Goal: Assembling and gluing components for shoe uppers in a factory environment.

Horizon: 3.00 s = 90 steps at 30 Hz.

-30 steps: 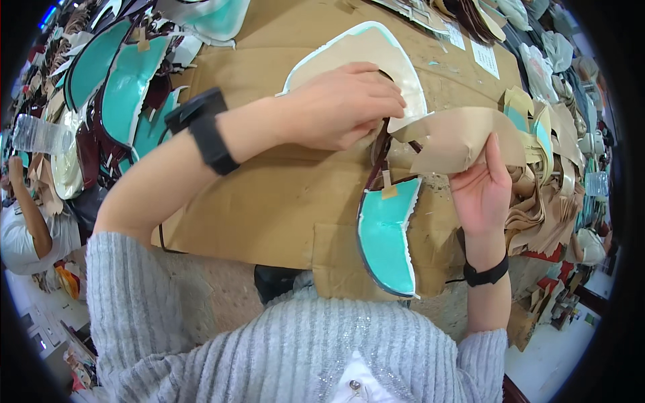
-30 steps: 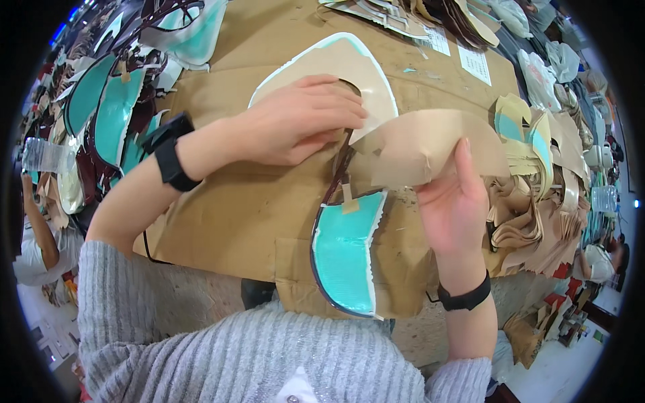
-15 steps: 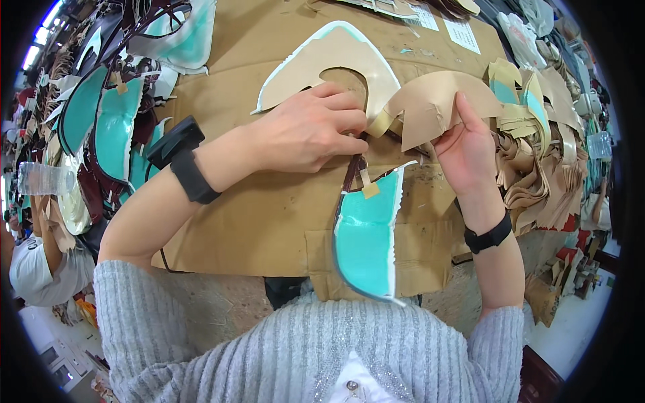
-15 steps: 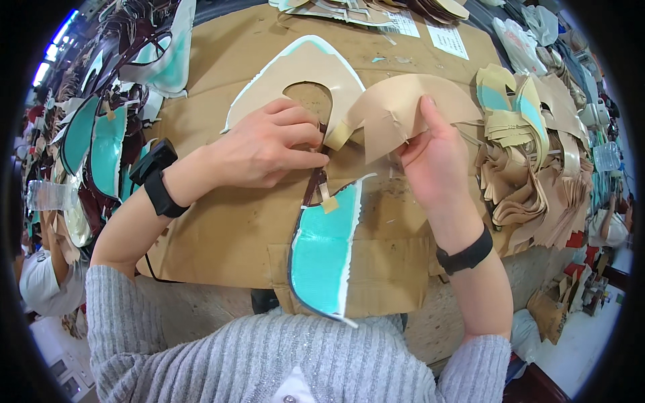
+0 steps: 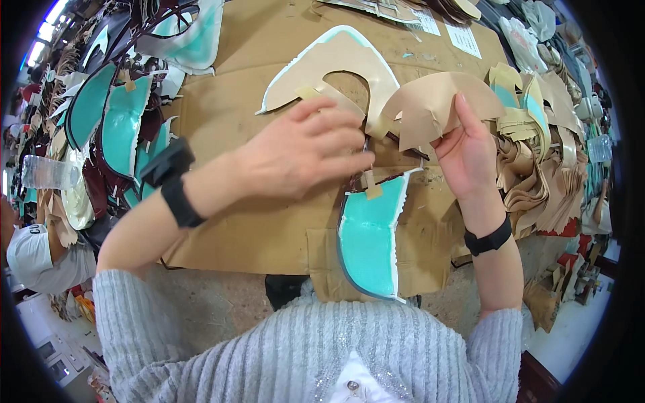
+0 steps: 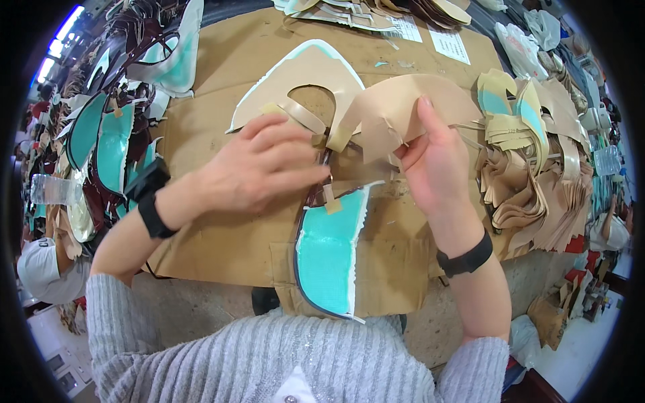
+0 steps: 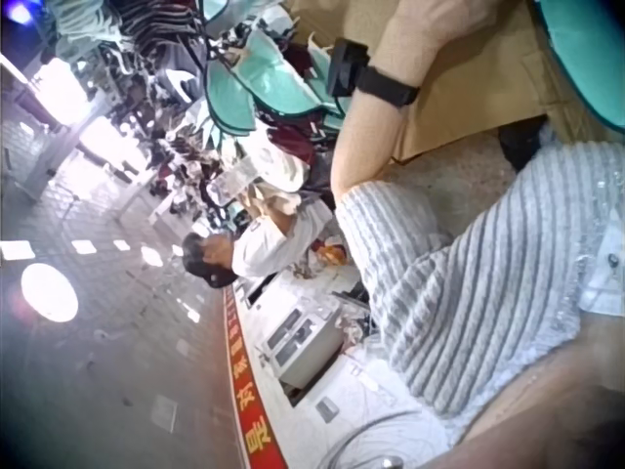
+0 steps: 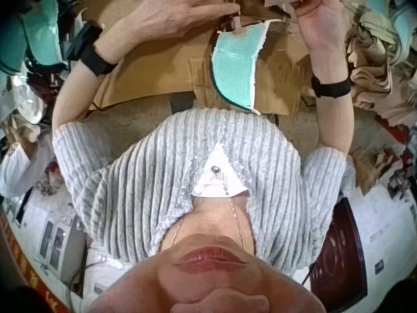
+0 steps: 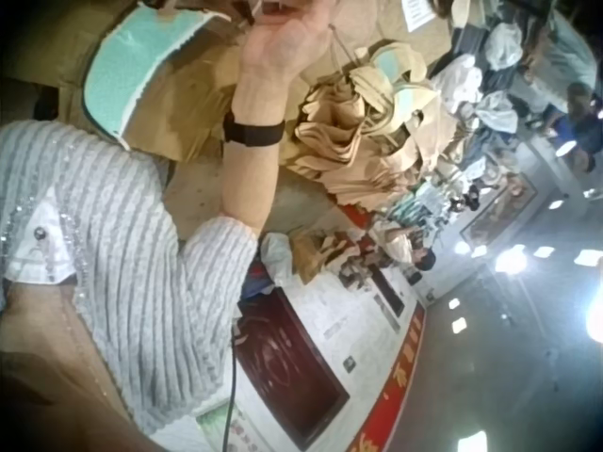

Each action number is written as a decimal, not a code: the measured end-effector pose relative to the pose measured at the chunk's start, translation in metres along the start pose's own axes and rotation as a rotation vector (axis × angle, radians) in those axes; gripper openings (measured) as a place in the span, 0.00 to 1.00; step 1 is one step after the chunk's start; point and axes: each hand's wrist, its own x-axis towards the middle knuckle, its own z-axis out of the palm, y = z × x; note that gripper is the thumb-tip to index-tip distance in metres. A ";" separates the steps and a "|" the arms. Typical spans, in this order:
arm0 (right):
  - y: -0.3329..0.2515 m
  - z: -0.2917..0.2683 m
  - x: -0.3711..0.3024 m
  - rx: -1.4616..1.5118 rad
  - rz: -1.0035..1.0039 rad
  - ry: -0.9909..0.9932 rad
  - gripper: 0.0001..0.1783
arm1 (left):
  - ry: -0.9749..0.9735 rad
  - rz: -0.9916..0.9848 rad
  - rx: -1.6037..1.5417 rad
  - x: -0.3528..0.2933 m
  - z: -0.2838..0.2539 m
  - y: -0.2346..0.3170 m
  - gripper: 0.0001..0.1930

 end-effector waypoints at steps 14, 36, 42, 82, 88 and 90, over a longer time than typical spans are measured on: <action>-0.017 -0.005 0.012 -0.094 0.009 -0.113 0.17 | 0.242 -0.230 -0.454 0.037 0.038 0.088 0.35; -0.022 0.015 -0.003 -0.223 -0.074 -0.233 0.16 | 0.057 -0.042 0.075 0.022 0.051 0.126 0.14; -0.023 0.032 -0.006 -0.299 -0.058 -0.321 0.15 | 0.285 0.025 -0.166 0.015 0.026 0.104 0.05; -0.026 -0.008 -0.018 -0.888 -0.190 -0.846 0.14 | 0.027 -0.555 -0.540 0.042 0.013 -0.046 0.18; -0.019 -0.013 0.012 -0.053 0.191 -0.677 0.19 | -0.016 -0.445 -0.556 0.003 0.018 -0.041 0.21; -0.017 -0.013 0.020 0.112 0.328 -0.714 0.23 | -0.035 -0.446 -0.580 0.004 0.017 -0.043 0.21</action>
